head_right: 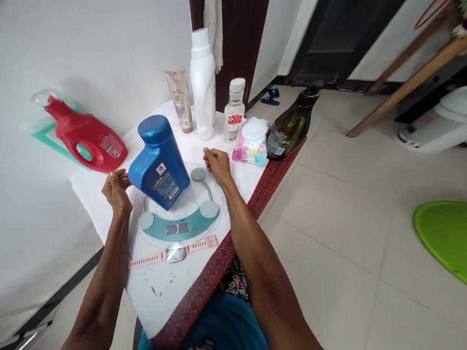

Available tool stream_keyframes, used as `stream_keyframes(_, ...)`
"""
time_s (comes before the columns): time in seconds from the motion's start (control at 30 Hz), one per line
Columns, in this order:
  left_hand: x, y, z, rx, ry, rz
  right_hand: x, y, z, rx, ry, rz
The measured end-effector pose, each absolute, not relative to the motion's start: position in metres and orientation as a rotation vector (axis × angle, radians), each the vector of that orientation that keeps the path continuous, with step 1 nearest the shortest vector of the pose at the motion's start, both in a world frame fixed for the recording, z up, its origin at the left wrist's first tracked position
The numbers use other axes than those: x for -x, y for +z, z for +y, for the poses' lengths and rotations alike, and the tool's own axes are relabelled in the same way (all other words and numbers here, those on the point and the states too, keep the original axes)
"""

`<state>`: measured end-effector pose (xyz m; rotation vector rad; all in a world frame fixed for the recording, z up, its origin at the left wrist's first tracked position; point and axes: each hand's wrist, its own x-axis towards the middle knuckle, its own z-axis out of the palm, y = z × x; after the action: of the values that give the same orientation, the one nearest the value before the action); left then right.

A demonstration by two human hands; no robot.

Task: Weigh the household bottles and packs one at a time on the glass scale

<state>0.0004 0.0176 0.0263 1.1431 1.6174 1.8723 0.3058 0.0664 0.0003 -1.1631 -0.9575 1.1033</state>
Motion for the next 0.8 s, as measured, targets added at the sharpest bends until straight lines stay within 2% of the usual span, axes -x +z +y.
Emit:
stream_keyframes(0.2,0.002,0.019,0.019,-1.153,1.840,1.637,-0.318,-0.003,0.074,1.232,1.137,-0.852)
stream_keyframes(0.37,-0.005,0.036,-0.004,-1.311,1.857,1.515,-0.313,-0.009,0.075,1.236,1.049,-0.953)
stream_keyframes(0.47,-0.018,0.055,-0.032,-1.680,1.654,1.385,-0.313,-0.014,0.074,1.239,1.007,-1.017)
stream_keyframes(0.53,-0.032,0.065,-0.050,-1.863,1.457,1.459,-0.313,-0.017,0.074,1.244,0.986,-1.054)
stream_keyframes(0.67,-0.064,0.078,-0.066,-1.718,1.268,1.694,-0.314,-0.019,0.075,1.277,0.947,-1.089)
stream_keyframes(0.8,-0.071,0.084,-0.059,-1.483,1.329,1.713,-0.314,-0.018,0.075,1.317,0.937,-1.129)
